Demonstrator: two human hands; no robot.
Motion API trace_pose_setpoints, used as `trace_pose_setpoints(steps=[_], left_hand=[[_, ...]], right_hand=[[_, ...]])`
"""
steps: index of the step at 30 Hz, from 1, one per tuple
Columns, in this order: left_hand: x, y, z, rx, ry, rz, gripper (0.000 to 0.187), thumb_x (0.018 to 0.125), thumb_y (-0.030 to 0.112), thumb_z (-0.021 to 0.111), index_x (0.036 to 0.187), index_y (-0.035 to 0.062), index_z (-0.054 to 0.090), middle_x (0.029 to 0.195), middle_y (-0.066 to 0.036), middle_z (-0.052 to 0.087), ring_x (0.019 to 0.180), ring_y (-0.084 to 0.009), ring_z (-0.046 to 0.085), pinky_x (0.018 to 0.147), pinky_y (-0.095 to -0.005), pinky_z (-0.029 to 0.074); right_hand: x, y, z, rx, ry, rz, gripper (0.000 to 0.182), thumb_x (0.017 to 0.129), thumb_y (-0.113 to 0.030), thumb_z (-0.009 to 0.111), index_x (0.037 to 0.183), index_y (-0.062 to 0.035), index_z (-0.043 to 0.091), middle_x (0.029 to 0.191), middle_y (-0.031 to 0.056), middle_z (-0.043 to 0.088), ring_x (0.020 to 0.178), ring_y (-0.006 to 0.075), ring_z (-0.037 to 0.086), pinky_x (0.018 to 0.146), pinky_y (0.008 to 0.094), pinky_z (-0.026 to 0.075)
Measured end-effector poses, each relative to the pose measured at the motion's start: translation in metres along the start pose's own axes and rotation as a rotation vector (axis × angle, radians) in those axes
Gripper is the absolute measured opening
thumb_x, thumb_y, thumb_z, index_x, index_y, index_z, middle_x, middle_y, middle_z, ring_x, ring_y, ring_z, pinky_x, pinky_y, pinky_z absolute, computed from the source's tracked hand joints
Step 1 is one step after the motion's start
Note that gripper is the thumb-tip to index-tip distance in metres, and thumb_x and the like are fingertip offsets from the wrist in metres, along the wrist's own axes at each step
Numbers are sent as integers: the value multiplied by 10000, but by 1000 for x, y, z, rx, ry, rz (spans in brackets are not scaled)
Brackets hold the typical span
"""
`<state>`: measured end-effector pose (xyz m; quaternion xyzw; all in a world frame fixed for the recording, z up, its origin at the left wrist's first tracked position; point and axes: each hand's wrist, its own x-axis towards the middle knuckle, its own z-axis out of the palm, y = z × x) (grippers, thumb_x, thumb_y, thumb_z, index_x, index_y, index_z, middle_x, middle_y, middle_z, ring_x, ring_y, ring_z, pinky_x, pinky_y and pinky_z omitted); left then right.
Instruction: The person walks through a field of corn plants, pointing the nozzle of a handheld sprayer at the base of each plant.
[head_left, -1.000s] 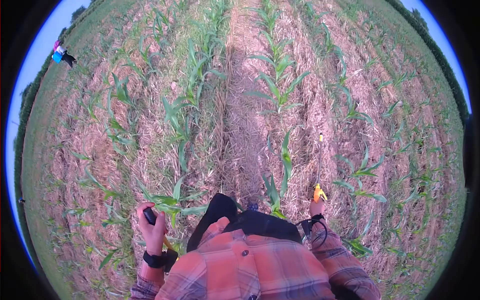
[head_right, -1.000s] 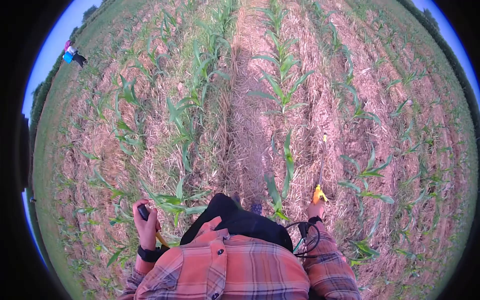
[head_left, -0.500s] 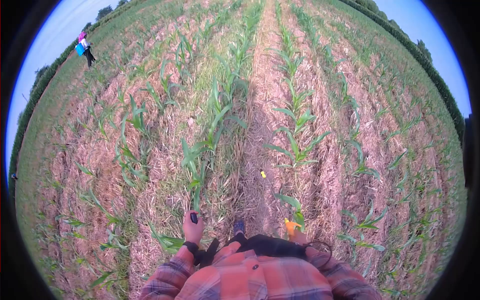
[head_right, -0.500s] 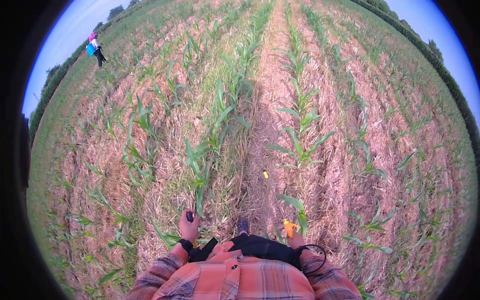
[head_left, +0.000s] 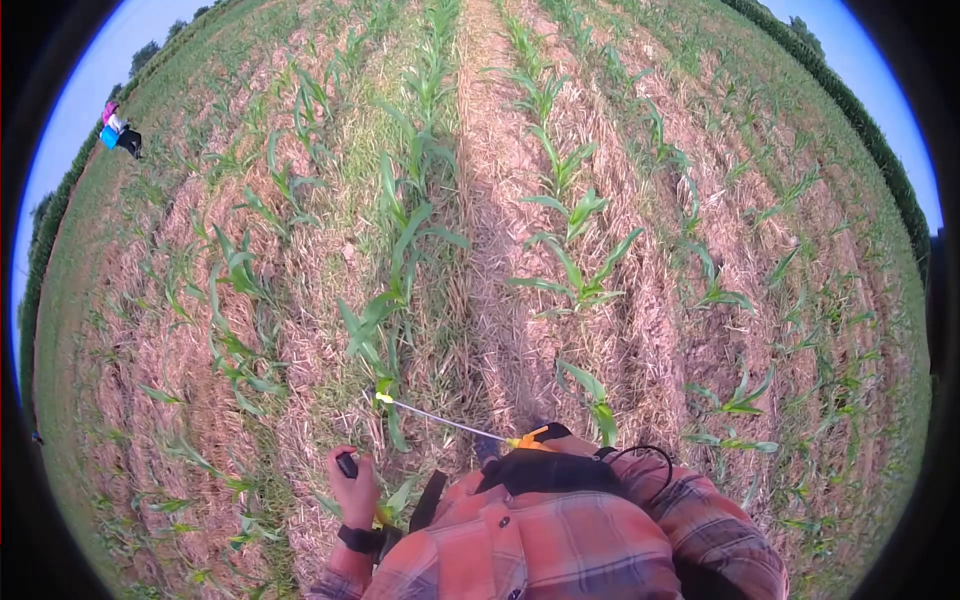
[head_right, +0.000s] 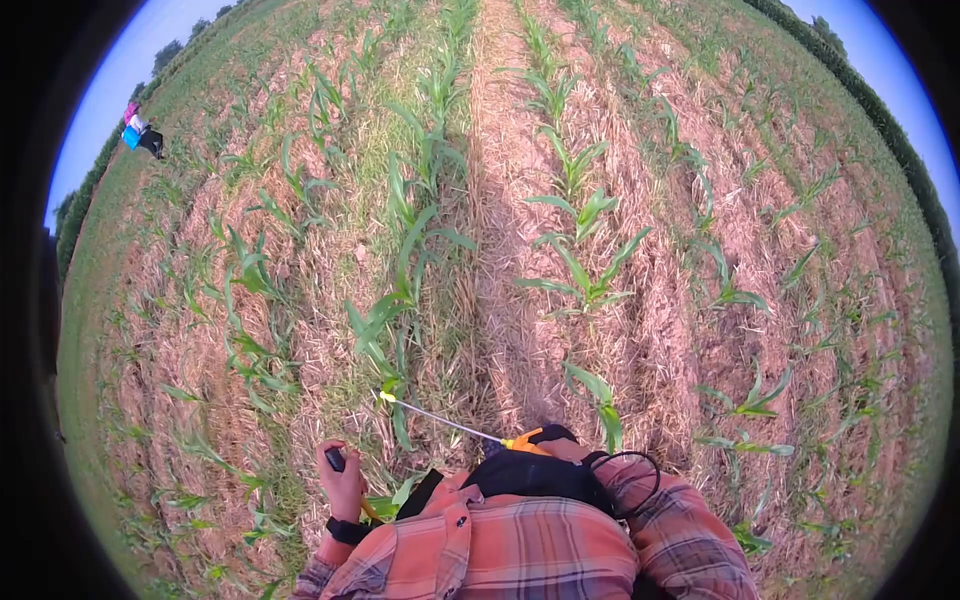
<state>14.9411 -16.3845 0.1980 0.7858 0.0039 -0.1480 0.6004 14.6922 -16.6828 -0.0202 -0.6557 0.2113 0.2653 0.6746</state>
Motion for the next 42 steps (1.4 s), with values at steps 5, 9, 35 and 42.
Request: trace_pose_setpoints(steps=[5,9,35,42], left_hand=[[0,27,1,19,91,25,204,788,26,482,955,89,382,545,10,372,325,-55,337,287,-190,288],[65,-58,51,257,105,255,158,756,34,514,883,92,440,543,12,367,340,-71,344,295,-226,282],[105,75,199,208,50,83,202,758,8,520,928,98,457,602,15,403,369,-49,350,315,-209,275],[152,17,229,410,62,81,171,704,27,546,850,84,477,582,18,359,507,-85,342,462,-256,325]], right_hand=[[3,-39,-30,-498,160,-108,308,744,-323,538,925,-74,533,840,164,578,812,301,567,699,366,424],[9,-41,-68,-537,404,-42,235,737,-236,502,880,-53,542,786,182,580,764,360,550,641,432,423],[-3,1,-262,-362,1247,387,292,714,-256,536,894,-27,562,813,222,575,794,363,554,698,428,435],[45,-55,-253,-380,828,155,255,727,-236,514,896,-48,549,812,201,573,789,370,538,686,422,421]])
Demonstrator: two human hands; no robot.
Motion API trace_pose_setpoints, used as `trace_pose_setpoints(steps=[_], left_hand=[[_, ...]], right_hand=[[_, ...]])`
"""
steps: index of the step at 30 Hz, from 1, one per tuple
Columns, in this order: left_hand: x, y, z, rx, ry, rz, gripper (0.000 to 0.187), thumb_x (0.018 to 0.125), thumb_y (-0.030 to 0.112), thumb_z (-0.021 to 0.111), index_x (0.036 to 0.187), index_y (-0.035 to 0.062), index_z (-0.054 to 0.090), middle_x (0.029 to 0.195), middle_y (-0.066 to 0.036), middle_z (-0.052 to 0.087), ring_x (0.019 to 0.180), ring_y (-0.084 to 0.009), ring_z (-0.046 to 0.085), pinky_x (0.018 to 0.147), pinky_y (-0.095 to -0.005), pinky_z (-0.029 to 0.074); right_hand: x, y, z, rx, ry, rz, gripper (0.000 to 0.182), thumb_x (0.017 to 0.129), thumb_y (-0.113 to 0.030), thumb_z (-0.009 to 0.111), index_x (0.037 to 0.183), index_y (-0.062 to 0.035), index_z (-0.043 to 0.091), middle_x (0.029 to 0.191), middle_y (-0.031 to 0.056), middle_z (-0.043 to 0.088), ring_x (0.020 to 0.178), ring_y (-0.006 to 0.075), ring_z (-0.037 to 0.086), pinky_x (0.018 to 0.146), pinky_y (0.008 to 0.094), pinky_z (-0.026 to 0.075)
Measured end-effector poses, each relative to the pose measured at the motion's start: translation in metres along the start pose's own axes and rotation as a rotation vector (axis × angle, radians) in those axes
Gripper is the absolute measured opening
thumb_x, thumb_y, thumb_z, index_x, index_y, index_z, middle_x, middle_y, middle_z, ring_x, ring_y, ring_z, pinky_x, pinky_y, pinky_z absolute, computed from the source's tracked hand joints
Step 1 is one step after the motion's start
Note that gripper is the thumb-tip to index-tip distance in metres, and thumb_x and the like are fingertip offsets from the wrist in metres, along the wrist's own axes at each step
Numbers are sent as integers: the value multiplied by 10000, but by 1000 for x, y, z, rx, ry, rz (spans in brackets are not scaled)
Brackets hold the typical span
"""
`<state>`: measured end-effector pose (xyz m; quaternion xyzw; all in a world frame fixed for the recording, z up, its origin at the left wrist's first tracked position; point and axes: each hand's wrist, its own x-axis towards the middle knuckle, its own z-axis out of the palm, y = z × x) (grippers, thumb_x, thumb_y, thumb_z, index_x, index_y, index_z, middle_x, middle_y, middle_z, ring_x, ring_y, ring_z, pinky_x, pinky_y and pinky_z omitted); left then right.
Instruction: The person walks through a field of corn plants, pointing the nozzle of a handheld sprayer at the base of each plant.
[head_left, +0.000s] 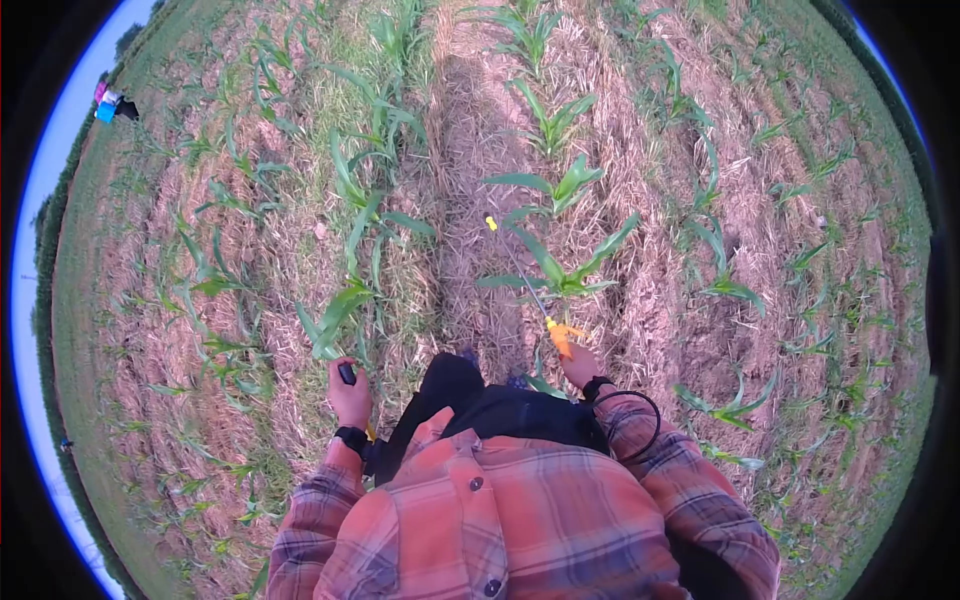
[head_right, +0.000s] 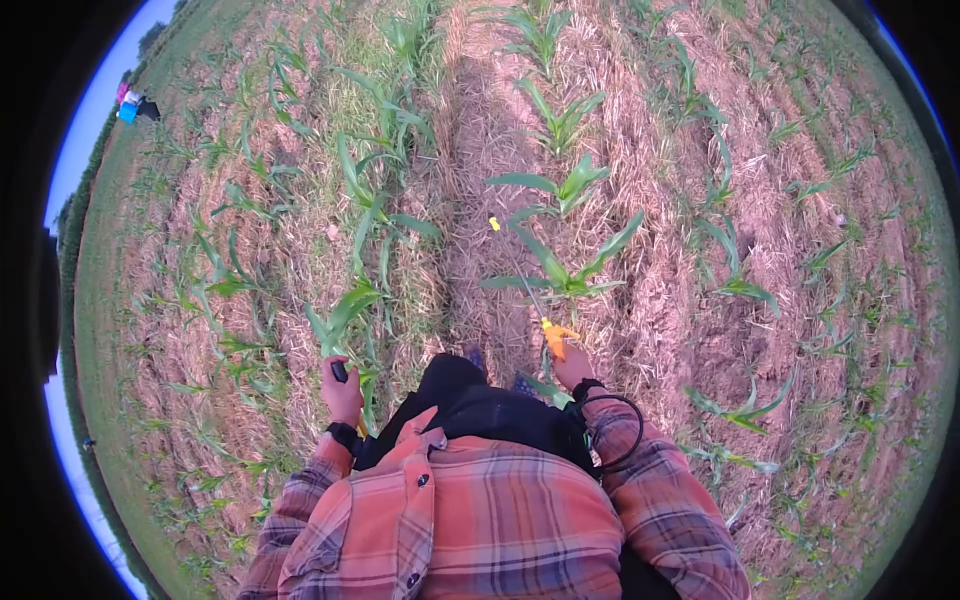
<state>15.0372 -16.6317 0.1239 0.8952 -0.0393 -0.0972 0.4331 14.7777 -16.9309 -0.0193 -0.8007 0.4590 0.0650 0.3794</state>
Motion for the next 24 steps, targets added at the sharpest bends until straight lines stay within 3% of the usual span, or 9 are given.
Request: trace_pose_setpoints(steps=[3,6,9,11,14,17,19,20,24], left_hand=[[21,7,15,4,4,7,175,708,37,552,855,89,474,585,19,368,488,-77,358,443,-241,320],[43,57,18,-137,-86,-166,180,723,36,556,868,92,466,572,23,365,439,-62,360,393,-229,305],[84,64,18,-301,-103,42,202,753,15,547,902,105,444,535,37,353,360,-43,331,311,-208,275],[88,118,-13,-385,-130,-40,226,763,4,527,936,99,417,542,31,368,352,-40,348,299,-190,285],[106,146,-53,-451,-102,-29,224,777,6,503,952,100,400,554,25,378,352,-40,360,297,-175,287],[150,135,-31,-400,-147,-23,213,774,9,504,943,97,408,564,23,380,353,-41,358,294,-181,286],[194,81,12,-337,-149,0,178,751,4,512,884,104,448,579,32,365,415,-48,360,339,-212,279],[199,95,25,-266,-177,-95,179,743,5,517,876,109,456,596,34,363,461,-43,364,379,-210,280],[231,73,67,-168,-137,83,159,723,24,543,851,87,473,587,19,362,478,-63,334,427,-238,303]], right_hand=[[18,-24,5,2,-225,-219,239,734,-230,503,901,-65,547,811,171,579,785,350,546,666,407,420],[45,-45,11,-61,-415,-325,260,722,-259,501,884,-62,550,811,161,584,754,344,550,670,443,422],[74,-70,3,-81,-561,-382,298,745,-294,501,946,-79,547,847,168,585,798,328,560,699,400,422],[87,-94,-13,18,-647,-451,340,764,-351,496,968,-85,545,892,171,585,850,307,566,731,360,421],[107,-117,-19,-77,-694,-395,346,756,-342,510,983,-83,540,903,175,583,860,310,564,741,362,421],[127,-116,-8,-30,-615,-334,334,741,-315,531,975,-78,547,886,183,582,848,318,561,730,377,421],[139,-116,-10,-96,-571,-280,319,738,-299,534,960,-72,555,857,173,589,820,312,568,709,382,427],[147,-120,-11,-158,-525,-234,304,735,-284,538,945,-65,563,827,163,595,792,305,575,688,387,433],[145,-142,-42,-76,-278,-109,276,738,-272,528,899,-52,573,756,154,597,726,300,582,635,390,442]])
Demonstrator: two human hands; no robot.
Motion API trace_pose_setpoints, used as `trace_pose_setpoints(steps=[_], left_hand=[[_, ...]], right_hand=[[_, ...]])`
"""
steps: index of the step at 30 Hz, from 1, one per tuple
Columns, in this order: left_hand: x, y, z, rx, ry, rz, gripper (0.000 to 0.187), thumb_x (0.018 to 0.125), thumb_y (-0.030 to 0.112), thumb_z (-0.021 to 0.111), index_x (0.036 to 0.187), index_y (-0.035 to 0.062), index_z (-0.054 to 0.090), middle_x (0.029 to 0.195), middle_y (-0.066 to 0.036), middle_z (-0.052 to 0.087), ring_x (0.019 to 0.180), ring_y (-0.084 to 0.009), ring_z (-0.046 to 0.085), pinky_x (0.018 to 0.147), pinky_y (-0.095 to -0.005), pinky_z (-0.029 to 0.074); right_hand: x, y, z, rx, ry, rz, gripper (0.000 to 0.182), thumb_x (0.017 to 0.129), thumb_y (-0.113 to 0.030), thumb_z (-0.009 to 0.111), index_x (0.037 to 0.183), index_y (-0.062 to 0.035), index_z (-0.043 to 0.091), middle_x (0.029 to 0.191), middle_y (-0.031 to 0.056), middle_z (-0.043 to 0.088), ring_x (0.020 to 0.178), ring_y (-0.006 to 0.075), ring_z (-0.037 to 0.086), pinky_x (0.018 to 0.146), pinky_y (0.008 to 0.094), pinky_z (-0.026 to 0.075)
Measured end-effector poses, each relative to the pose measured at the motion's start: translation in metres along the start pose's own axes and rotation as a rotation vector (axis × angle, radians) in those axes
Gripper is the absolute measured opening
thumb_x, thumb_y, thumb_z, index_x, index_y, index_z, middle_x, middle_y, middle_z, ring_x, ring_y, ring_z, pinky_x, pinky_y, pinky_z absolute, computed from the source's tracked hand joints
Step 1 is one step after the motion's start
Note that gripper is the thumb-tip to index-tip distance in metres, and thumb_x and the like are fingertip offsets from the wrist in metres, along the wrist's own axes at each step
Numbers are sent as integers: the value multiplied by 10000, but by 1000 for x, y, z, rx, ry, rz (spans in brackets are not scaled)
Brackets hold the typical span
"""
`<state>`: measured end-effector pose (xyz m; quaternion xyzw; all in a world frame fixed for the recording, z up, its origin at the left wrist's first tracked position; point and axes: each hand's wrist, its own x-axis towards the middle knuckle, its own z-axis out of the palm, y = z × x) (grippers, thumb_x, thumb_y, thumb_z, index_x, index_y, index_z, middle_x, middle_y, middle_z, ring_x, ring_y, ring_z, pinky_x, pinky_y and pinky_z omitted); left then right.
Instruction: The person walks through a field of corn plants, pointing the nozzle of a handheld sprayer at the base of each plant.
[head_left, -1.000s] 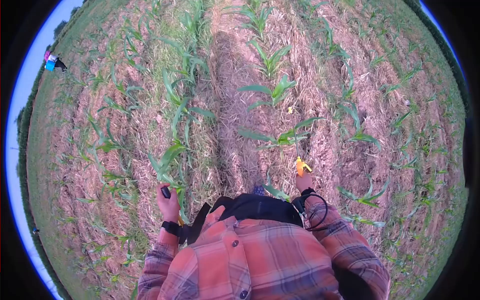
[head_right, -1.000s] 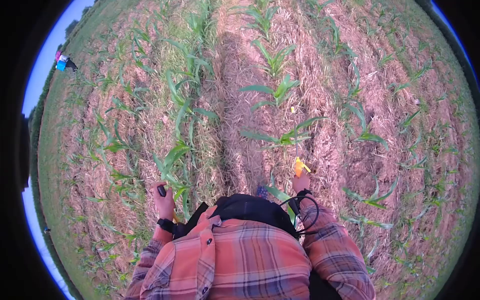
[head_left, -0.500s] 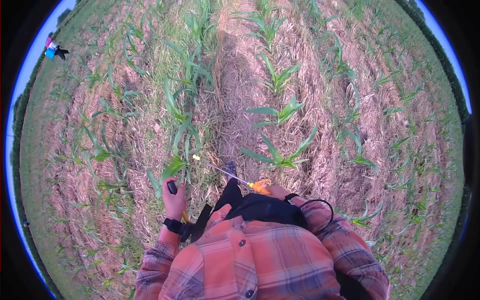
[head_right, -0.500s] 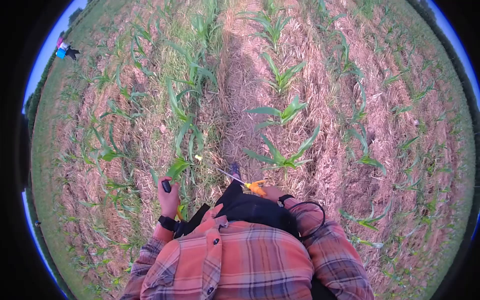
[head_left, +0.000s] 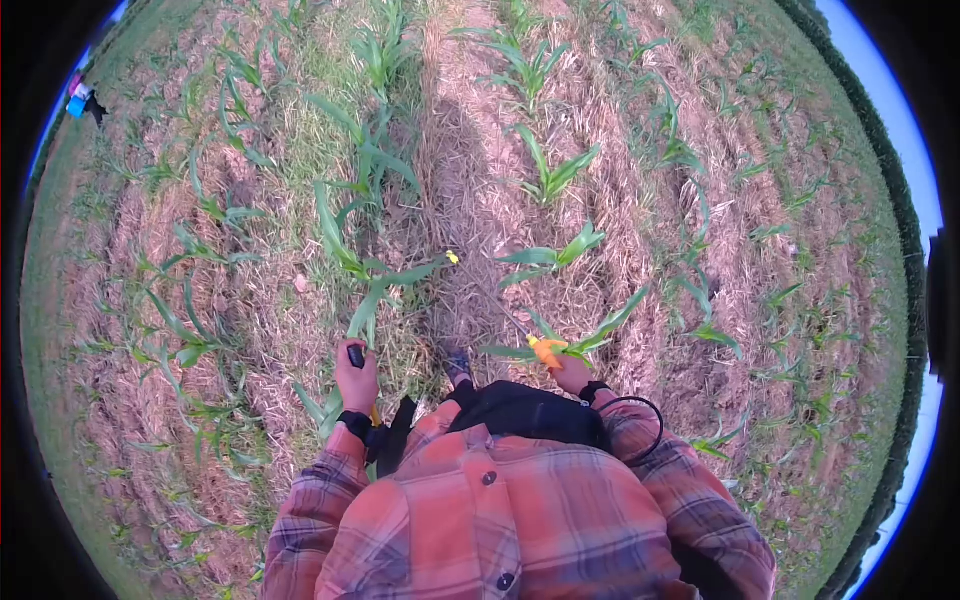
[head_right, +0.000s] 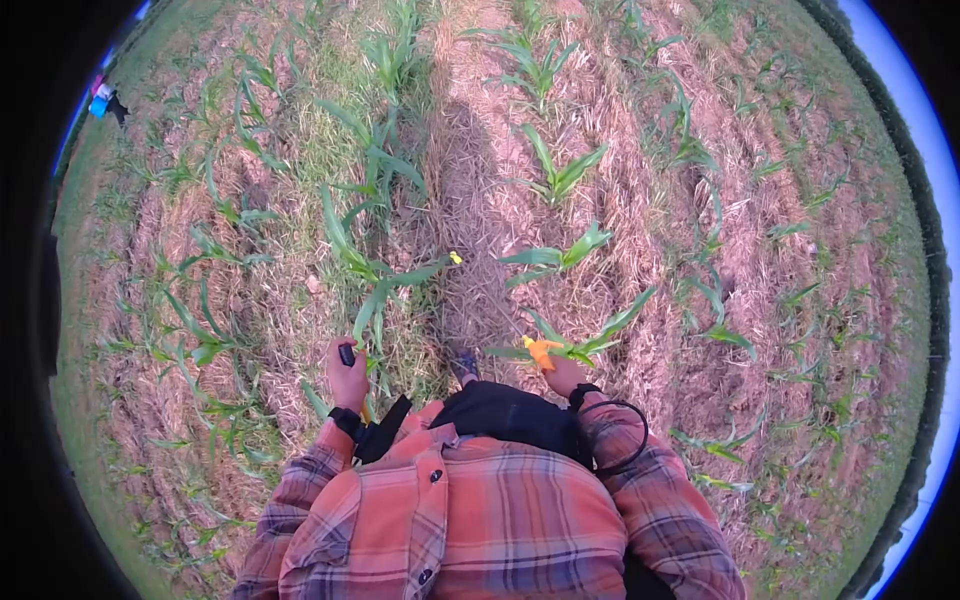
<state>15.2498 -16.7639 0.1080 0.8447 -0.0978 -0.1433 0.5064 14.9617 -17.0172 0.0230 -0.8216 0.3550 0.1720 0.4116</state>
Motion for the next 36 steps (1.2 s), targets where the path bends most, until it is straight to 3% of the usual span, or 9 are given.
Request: trace_pose_setpoints(steps=[5,8,10,19,22,23,26,33,36], left_hand=[[21,-16,8,80,-29,37,169,738,30,535,872,106,463,563,18,369,390,-75,345,335,-238,281],[26,-5,14,110,51,377,173,737,30,538,873,106,462,568,16,373,381,-78,350,338,-239,280],[28,9,8,-72,-60,-69,180,720,48,575,860,95,472,594,16,380,497,-69,368,447,-239,322],[13,87,-59,-224,60,-99,213,760,28,536,936,99,440,620,15,380,360,-36,335,301,-185,268],[48,23,-18,45,150,4,177,715,30,555,869,78,480,632,-9,399,491,-103,377,450,-267,345],[55,5,-1,50,116,31,165,742,38,534,882,89,463,587,1,389,408,-85,380,362,-240,321],[59,26,25,198,145,71,174,702,31,552,851,77,474,640,-22,444,539,-118,406,508,-282,368],[72,42,44,190,203,93,170,709,13,549,848,71,471,630,-2,433,498,-91,391,458,-243,346],[74,74,30,18,167,-117,164,731,9,546,855,84,469,610,22,406,451,-52,356,382,-224,292]], right_hand=[[4,29,-29,225,319,358,273,727,-250,513,888,-35,565,821,222,574,803,374,545,696,435,428],[4,36,-43,-6,522,496,272,714,-263,538,878,-50,579,776,184,593,756,331,575,660,400,446],[8,56,-46,17,588,531,259,702,-251,539,862,-53,587,799,199,589,783,344,568,683,416,441],[34,60,-55,37,681,623,286,705,-260,532,861,-26,583,804,212,586,811,377,550,720,440,425],[58,48,-52,15,490,536,287,703,-266,531,852,-25,577,805,212,584,811,373,550,716,440,425],[67,46,-49,12,478,412,270,709,-263,522,818,-22,574,787,211,580,784,372,550,691,444,428],[91,30,-38,-45,423,205,261,717,-255,511,816,-19,562,766,209,574,745,376,549,652,446,431],[131,-21,-50,-81,46,-143,254,727,-252,501,877,-50,533,748,181,578,717,369,548,638,447,427],[150,-28,-63,-88,-164,-285,255,735,-275,513,873,-62,530,762,174,578,731,361,549,641,447,421]])
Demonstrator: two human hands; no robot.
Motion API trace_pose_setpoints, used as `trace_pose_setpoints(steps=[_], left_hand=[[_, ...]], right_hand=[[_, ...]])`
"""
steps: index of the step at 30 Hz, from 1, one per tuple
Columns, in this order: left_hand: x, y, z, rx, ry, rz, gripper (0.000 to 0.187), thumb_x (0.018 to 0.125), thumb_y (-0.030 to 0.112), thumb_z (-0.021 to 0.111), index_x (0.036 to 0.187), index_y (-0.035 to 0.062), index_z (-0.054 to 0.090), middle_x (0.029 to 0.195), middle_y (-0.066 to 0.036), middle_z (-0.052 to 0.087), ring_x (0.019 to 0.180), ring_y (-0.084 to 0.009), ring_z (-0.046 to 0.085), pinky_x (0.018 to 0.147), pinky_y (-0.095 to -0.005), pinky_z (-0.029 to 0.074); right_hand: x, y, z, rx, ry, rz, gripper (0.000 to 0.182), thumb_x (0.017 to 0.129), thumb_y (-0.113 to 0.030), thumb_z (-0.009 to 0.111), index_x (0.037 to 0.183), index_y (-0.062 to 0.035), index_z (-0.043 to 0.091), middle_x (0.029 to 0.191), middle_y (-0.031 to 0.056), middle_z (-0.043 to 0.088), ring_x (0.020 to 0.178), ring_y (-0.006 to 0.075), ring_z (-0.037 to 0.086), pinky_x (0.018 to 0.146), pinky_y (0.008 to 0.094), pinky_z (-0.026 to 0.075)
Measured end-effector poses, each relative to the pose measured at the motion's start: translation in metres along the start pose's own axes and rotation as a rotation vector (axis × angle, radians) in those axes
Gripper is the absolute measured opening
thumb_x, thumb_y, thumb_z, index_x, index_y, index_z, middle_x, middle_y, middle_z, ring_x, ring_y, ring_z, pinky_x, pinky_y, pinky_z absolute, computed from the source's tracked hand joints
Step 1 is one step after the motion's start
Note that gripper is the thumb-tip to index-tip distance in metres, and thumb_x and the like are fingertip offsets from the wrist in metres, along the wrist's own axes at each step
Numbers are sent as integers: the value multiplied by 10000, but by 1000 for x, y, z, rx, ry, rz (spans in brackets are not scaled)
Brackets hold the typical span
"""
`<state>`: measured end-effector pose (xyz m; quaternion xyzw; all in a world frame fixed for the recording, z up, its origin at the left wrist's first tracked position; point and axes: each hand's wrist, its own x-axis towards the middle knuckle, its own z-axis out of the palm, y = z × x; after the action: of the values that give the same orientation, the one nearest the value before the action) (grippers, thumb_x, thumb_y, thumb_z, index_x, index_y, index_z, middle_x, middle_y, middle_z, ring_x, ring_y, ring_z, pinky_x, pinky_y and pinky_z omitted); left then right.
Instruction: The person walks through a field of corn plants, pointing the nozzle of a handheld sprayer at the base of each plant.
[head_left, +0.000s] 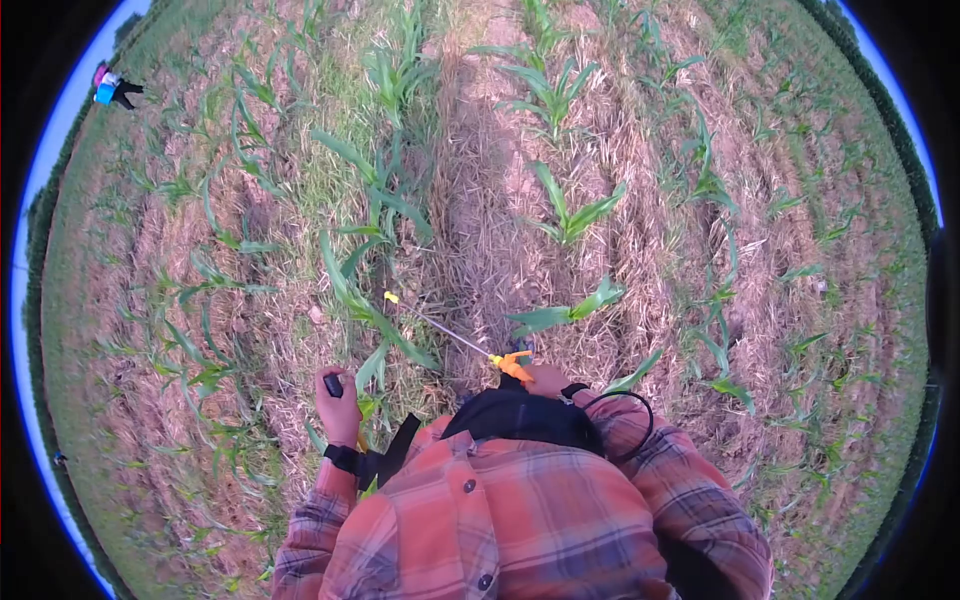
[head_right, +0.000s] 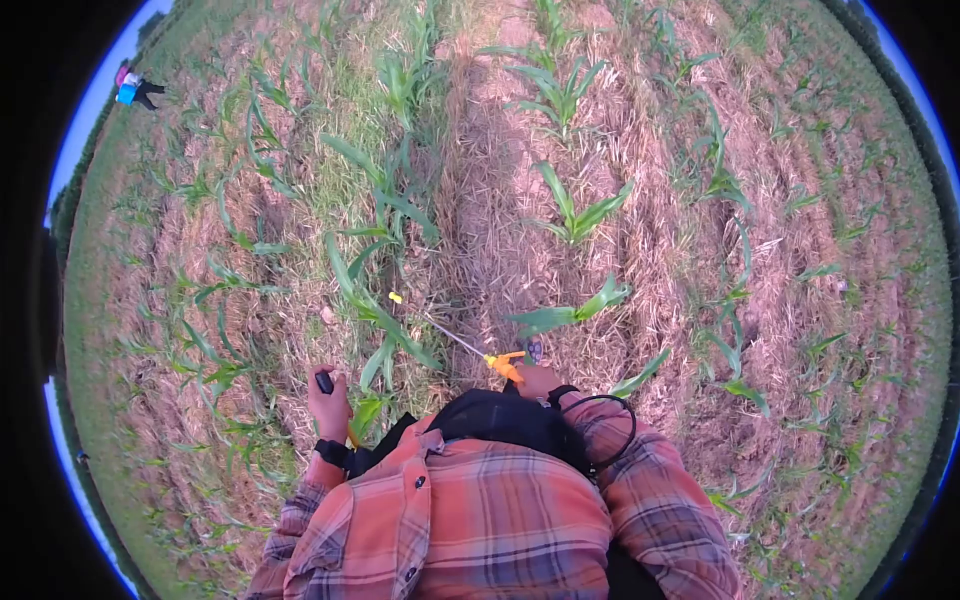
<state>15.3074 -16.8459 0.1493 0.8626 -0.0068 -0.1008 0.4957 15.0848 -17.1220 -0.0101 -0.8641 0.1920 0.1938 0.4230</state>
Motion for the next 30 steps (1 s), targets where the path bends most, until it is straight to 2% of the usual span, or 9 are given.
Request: trace_pose_setpoints(steps=[6,10,14,16,19,23,26,28,30], left_hand=[[-36,114,-31,-218,45,17,231,762,-3,513,952,91,419,558,29,382,352,-37,354,303,-182,274],[-6,94,14,-149,-13,15,226,758,4,515,944,97,429,577,21,382,350,-40,343,291,-184,271],[44,22,80,42,-24,117,154,724,18,542,849,73,472,607,22,373,487,-58,353,432,-218,315],[53,18,100,60,-39,169,165,738,25,528,866,102,457,556,10,385,367,-73,353,348,-240,284],[61,30,116,220,-11,231,161,732,19,528,861,92,465,577,16,369,469,-70,363,419,-249,309],[70,30,127,240,11,308,172,731,18,530,869,95,461,573,15,373,425,-71,364,379,-238,307],[68,68,120,135,-50,83,177,722,26,542,873,71,462,670,-14,450,519,-100,410,475,-257,365],[56,122,107,-54,-92,-83,201,739,-7,519,896,94,442,642,0,430,427,-69,398,363,-212,329],[60,126,89,-177,-59,20,228,749,-33,500,910,110,425,611,15,404,362,-39,368,290,-174,271]], right_hand=[[27,25,-22,26,-155,-158,280,719,-237,510,929,-53,529,836,187,577,790,360,550,669,430,431],[30,15,-63,68,-101,-23,275,710,-201,504,936,-48,536,838,189,577,794,361,547,682,429,429],[38,37,-82,200,286,-33,267,719,-198,474,938,-61,544,823,185,583,789,354,548,687,439,425],[43,64,-90,176,255,244,252,727,-194,465,922,-55,544,820,194,579,792,358,545,690,438,427],[38,82,-113,223,390,335,240,727,-167,485,905,-17,542,779,216,575,777,365,555,672,419,434],[29,114,-129,166,635,458,253,719,-190,516,890,-5,536,745,222,567,735,384,549,622,440,435],[23,140,-135,197,788,534,263,712,-200,527,896,-12,536,750,228,561,730,397,538,620,446,433],[19,153,-145,85,822,614,257,698,-213,529,871,-25,555,760,209,576,723,387,548,618,446,431],[15,133,-168,242,849,827,269,694,-228,531,853,-14,563,759,208,582,730,377,559,627,437,439]])
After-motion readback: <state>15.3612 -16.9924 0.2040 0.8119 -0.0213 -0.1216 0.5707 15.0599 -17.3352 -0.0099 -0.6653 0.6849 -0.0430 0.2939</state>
